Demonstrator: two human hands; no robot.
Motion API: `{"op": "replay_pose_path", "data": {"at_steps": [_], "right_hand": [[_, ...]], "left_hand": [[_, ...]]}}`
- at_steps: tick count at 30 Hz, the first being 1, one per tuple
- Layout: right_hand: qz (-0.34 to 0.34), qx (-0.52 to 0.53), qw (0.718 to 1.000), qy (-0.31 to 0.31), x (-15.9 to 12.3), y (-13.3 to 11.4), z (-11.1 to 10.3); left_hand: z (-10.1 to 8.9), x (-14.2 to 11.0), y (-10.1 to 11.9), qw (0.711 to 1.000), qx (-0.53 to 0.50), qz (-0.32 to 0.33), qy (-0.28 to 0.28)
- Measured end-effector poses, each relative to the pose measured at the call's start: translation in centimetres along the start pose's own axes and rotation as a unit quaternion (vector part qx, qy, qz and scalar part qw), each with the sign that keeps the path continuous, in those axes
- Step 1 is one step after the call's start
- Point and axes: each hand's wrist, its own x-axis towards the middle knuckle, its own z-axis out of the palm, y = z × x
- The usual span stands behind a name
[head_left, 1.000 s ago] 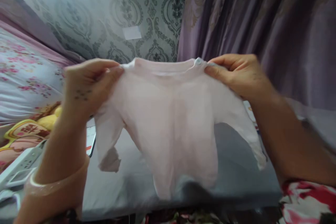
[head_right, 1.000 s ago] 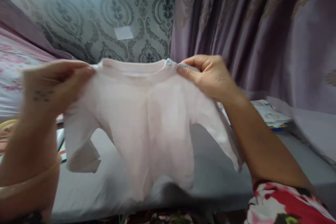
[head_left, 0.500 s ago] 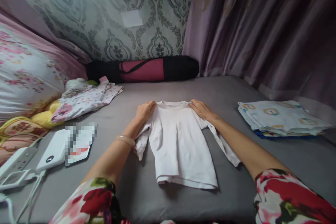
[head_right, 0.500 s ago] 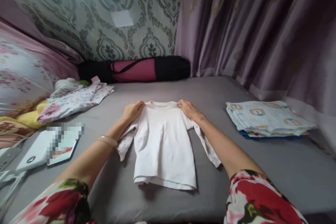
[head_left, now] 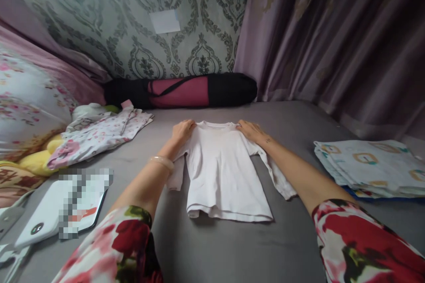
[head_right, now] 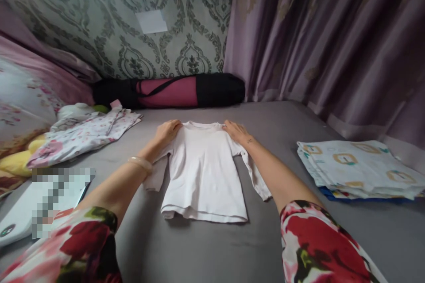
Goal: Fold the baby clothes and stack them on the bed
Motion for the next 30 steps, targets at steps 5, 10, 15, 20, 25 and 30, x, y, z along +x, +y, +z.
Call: {"op": "replay_pose_path", "data": {"at_steps": [5, 10, 15, 20, 25, 30], "right_hand": [[0.03, 0.011, 0.999, -0.019, 1.8, 0.3, 0.6], [0.035, 0.043, 0.997, -0.045, 3.7, -0.4, 1.0], [0.051, 0.034, 0.998, -0.028, 4.6, -1.5, 2.0], [0.06, -0.007, 0.995, 0.078, 4.0, -2.3, 3.4], [0.053, -0.024, 0.994, 0.087, 3.9, -2.5, 4.2], [0.047, 0.116, 0.991, 0.044, 3.9, -0.6, 2.2]], "left_hand": [[1.2, 2.1, -0.4, 0.994, -0.032, -0.071, -0.078], [1.8, 3.7, -0.3, 0.99, -0.073, -0.068, -0.104], [2.5, 4.3, 0.9, 0.988, -0.104, -0.056, -0.104], [3.9, 3.2, 1.5, 0.998, -0.04, -0.041, 0.017], [4.4, 2.8, 1.8, 0.999, 0.046, -0.006, -0.02], [3.5, 2.6, 2.2, 0.995, 0.071, -0.033, -0.065]]}}
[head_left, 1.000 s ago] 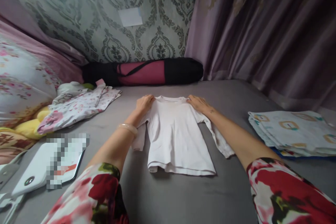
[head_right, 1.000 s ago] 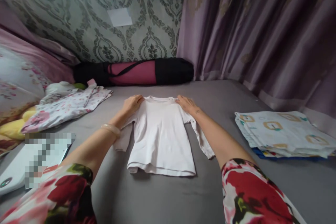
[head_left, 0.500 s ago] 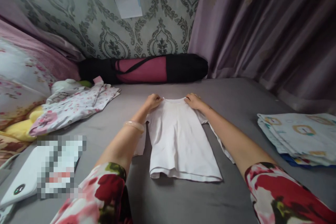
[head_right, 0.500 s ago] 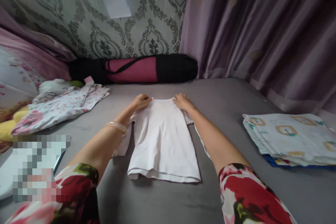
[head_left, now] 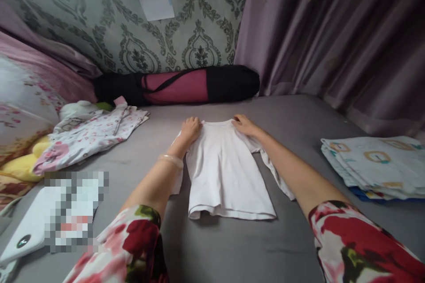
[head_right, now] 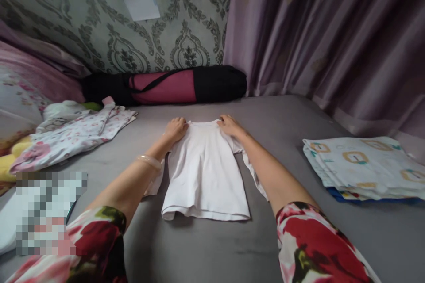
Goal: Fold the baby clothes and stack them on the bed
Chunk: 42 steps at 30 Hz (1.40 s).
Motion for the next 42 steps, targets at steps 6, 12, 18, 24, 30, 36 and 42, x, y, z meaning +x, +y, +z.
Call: {"op": "replay_pose_path", "data": {"at_steps": [6, 12, 18, 24, 30, 36, 42], "right_hand": [[0.132, 0.117, 0.984, -0.016, -6.5, 5.5, -4.9], [0.261, 0.09, 0.946, -0.17, -17.1, 7.6, -6.9], [0.174, 0.004, 0.974, -0.147, -20.3, 6.5, -6.3], [0.206, 0.044, 0.963, -0.168, -19.6, 5.7, -8.0], [0.208, 0.131, 0.968, -0.044, -17.4, 8.3, -11.9], [0.159, 0.134, 0.978, -0.009, -16.3, 11.7, -14.5], [0.165, -0.068, 0.982, -0.065, -17.0, 12.8, -12.0]], "left_hand": [[-2.7, -3.1, 1.2, 1.0, 0.013, 0.012, 0.021], [-5.3, -6.8, 6.1, 0.988, -0.006, 0.129, -0.089], [-6.6, -11.8, 12.6, 0.957, -0.008, 0.238, -0.164], [-6.1, -17.9, 15.8, 0.955, -0.021, 0.25, -0.157], [-2.8, -21.9, 16.6, 0.958, -0.135, 0.244, -0.06], [-1.5, -22.4, 16.4, 0.953, -0.18, 0.242, -0.012], [-1.7, -22.3, 16.4, 0.955, -0.173, 0.24, -0.011]]}}
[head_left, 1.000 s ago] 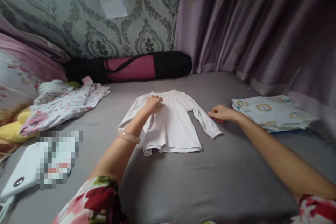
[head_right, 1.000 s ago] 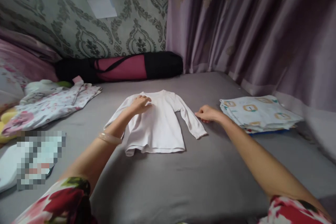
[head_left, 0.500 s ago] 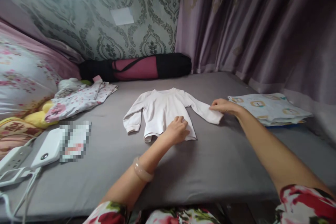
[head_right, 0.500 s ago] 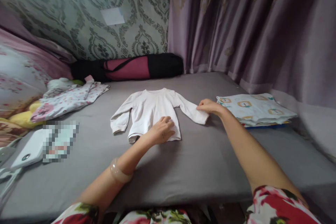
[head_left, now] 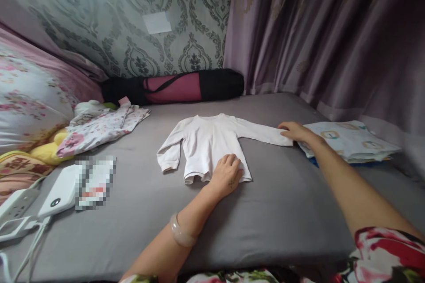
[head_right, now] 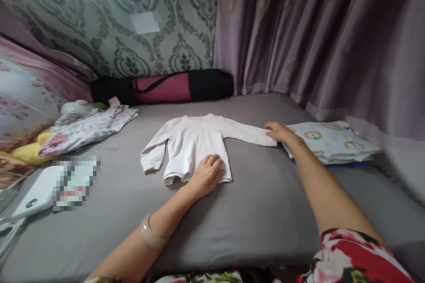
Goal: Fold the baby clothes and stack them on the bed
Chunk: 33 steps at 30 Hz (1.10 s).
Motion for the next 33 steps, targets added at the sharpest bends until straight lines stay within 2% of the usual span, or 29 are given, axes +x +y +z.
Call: {"op": "replay_pose_path", "data": {"at_steps": [5, 10, 13, 15, 17, 22, 27, 33], "right_hand": [[0.07, -0.175, 0.98, 0.056, -1.6, -2.0, 2.9], [0.102, -0.231, 0.96, 0.121, -2.2, -5.3, 3.3], [0.033, -0.193, 0.97, 0.142, -1.2, -8.2, 3.9], [-0.053, -0.138, 0.981, 0.13, 0.1, -10.5, 4.9], [-0.106, -0.092, 0.984, 0.106, 1.6, -12.8, 6.3], [-0.1, -0.024, 0.994, 0.043, 4.1, -16.8, 9.2], [-0.086, -0.004, 0.995, 0.052, 4.0, -17.1, 10.2], [-0.03, -0.026, 0.998, 0.052, 2.8, -14.5, 9.8]], "left_hand": [[0.2, -0.1, 0.1, 1.0, -0.006, 0.012, 0.007], [0.4, 0.0, 0.5, 0.999, -0.022, 0.037, -0.007], [0.5, 0.1, 0.7, 0.999, -0.015, 0.044, -0.023], [0.6, 0.1, 0.6, 0.998, -0.012, 0.05, -0.027], [0.7, 0.2, 0.5, 0.998, -0.013, 0.058, -0.026], [0.9, 0.1, 0.2, 0.997, -0.004, 0.071, -0.025], [0.9, 0.1, 0.2, 0.997, -0.007, 0.068, -0.025], [0.9, 0.0, 0.1, 0.997, -0.022, 0.066, -0.024]]}}
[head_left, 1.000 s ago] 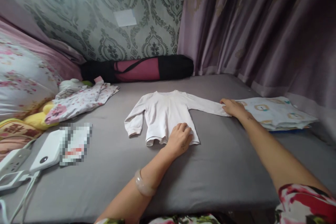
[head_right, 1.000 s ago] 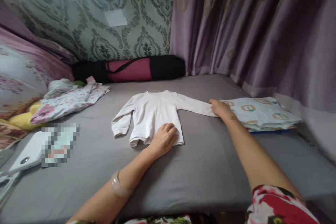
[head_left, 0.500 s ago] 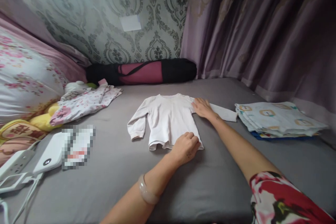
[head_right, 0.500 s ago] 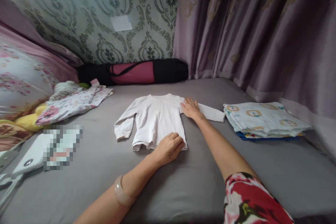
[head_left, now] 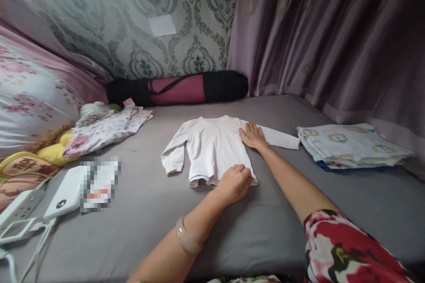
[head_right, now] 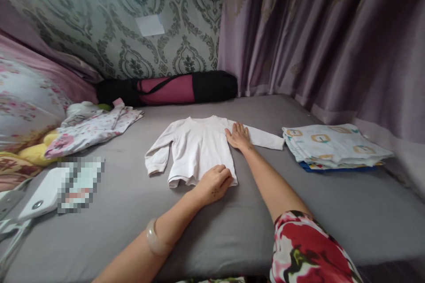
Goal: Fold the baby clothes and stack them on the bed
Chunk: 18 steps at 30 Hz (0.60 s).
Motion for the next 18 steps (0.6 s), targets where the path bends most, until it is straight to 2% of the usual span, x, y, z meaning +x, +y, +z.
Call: {"op": "replay_pose_path", "data": {"at_steps": [11, 18], "right_hand": [[0.103, -0.067, 0.992, 0.012, -4.0, 7.3, -1.8], [0.119, -0.117, 0.985, 0.037, -6.3, 10.9, -2.5]], "left_hand": [[-0.1, -0.2, 0.2, 1.0, -0.002, -0.002, 0.004], [0.1, -0.3, 0.2, 1.0, 0.012, 0.005, 0.011]]}}
